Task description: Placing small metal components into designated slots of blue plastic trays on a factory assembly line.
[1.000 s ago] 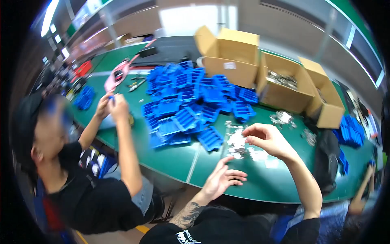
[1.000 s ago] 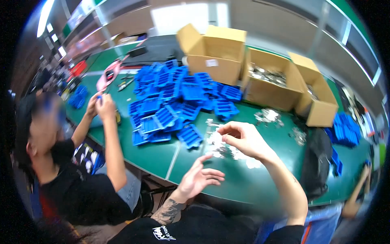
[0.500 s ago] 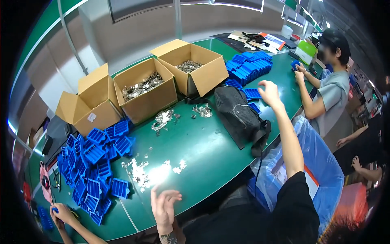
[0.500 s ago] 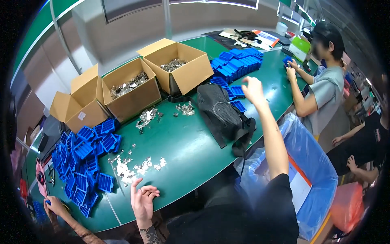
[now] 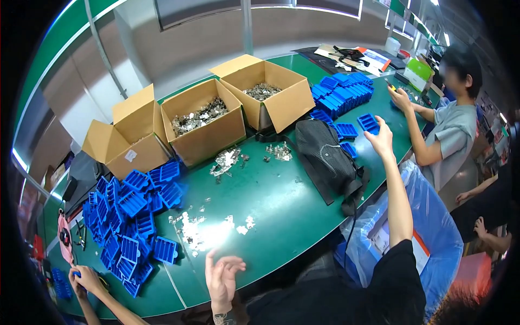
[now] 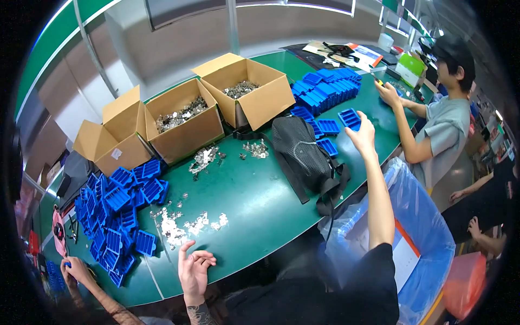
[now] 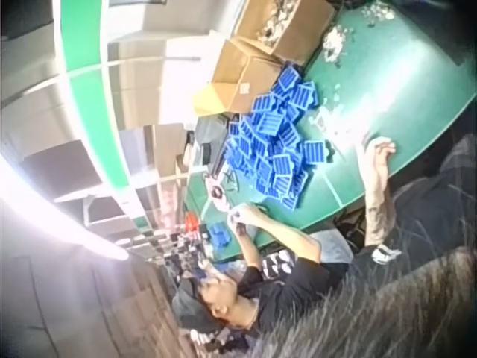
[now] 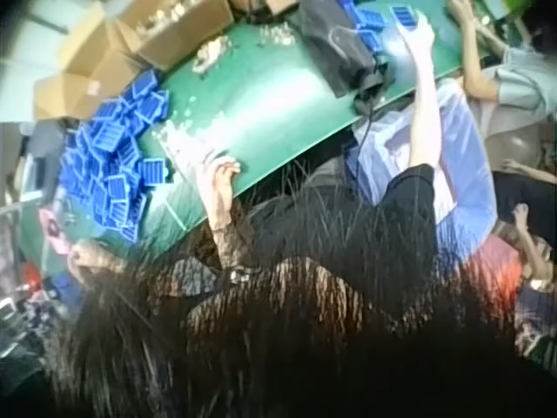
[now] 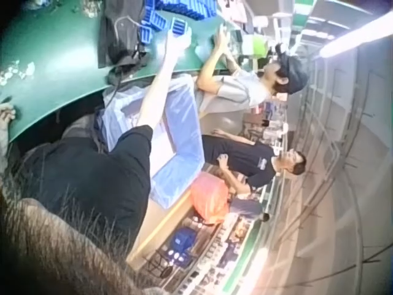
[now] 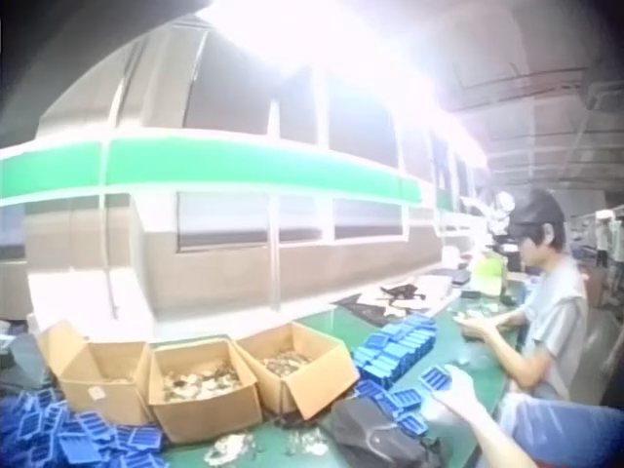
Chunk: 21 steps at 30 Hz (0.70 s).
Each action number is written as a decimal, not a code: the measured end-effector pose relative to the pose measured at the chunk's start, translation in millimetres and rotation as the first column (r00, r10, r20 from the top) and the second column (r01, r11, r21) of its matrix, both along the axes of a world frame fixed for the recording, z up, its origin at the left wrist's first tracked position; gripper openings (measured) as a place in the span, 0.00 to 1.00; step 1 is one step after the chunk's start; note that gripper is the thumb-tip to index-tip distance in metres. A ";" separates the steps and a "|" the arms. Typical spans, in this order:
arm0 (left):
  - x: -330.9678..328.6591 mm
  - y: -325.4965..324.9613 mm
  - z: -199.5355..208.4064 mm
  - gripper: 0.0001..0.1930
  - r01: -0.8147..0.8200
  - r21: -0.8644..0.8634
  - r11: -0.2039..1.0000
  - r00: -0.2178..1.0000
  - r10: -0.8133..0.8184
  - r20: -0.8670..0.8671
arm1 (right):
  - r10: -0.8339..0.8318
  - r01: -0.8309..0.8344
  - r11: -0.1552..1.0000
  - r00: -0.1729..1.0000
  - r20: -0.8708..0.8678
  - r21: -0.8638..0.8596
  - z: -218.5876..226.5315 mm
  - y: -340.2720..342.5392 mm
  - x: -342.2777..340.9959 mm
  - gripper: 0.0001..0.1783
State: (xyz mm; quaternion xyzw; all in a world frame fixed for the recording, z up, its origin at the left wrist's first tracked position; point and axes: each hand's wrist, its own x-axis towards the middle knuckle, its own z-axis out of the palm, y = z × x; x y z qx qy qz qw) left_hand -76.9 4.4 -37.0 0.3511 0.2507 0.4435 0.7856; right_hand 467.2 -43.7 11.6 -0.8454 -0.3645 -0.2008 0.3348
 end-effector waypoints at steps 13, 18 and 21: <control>10.1 -12.4 12.9 0.40 0.160 -0.223 0.962 0.945 -0.084 0.318 | 0.917 -0.983 -0.169 -0.129 -0.378 -0.075 46.7 39.5 -337.5 0.33; -9.3 -8.3 4.2 0.31 -0.088 -0.286 0.954 0.952 0.165 0.259 | 0.916 -0.957 -0.259 -0.202 -0.347 -0.128 24.3 64.0 -375.4 0.31; -30.0 -4.7 -5.5 0.29 -0.043 -0.242 0.969 0.897 0.144 0.418 | 0.955 -0.993 -0.097 -0.073 -0.289 -0.071 11.8 93.5 -384.5 0.27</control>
